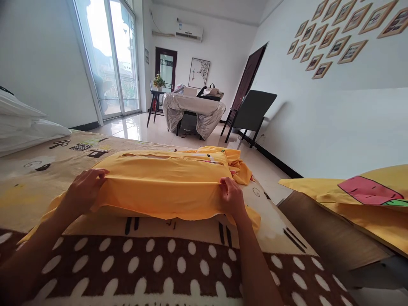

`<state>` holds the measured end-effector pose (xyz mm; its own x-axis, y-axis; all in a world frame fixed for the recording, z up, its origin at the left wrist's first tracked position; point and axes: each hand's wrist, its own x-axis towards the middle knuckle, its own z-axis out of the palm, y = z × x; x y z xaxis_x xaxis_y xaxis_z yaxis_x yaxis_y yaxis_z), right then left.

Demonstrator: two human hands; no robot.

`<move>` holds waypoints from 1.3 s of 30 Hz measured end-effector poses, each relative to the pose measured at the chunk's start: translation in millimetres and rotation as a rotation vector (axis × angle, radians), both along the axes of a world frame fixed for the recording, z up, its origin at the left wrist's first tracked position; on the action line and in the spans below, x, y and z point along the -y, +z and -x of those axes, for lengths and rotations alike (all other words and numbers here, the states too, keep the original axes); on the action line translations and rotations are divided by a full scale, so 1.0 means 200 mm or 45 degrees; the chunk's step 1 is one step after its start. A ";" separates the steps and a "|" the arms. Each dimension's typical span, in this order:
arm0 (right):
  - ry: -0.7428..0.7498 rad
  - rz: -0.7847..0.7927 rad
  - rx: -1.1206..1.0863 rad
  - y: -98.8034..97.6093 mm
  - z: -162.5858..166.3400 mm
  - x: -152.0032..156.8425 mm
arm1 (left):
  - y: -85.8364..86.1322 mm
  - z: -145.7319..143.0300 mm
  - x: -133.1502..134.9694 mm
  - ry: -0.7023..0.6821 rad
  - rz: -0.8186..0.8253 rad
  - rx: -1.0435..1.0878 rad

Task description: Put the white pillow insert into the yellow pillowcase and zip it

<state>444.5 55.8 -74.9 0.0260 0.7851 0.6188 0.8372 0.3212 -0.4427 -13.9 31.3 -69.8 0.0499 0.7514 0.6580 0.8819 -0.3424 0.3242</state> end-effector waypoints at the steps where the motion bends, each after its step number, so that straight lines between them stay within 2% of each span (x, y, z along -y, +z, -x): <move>1: -0.002 -0.003 -0.010 -0.01 0.00 -0.01 | -0.01 -0.01 0.00 0.025 0.000 0.009; 8: 0.028 -0.005 -0.123 -0.03 0.04 -0.02 | -0.05 -0.02 -0.01 0.107 0.092 0.054; 17: 0.084 0.147 -0.162 -0.03 0.07 -0.01 | -0.12 -0.02 -0.06 0.140 0.281 0.046; 21: 0.133 0.303 -0.216 -0.01 0.06 0.01 | -0.06 -0.03 -0.01 0.085 0.407 -0.018; 24: 0.359 0.477 -0.293 0.05 0.02 0.05 | 0.04 -0.05 0.06 -0.052 0.499 -0.002; 27: 0.546 0.656 -0.298 0.11 -0.01 0.09 | 0.10 -0.05 0.10 -0.036 0.578 -0.028; 29: 0.538 0.706 -0.284 0.13 -0.01 0.11 | 0.12 -0.05 0.10 0.002 0.610 -0.083; 33: 0.460 0.732 -0.242 0.14 0.00 0.11 | 0.10 -0.04 0.09 -0.044 0.672 -0.178; 39: 0.349 0.712 -0.198 0.12 0.03 0.09 | 0.07 -0.12 0.08 0.229 0.607 -0.138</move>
<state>439.4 37.1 -50.4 -0.1651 0.9790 0.1194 0.6701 0.2002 -0.7147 9.7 15.3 -56.2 -0.0590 0.9692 0.2391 0.9504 -0.0187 0.3105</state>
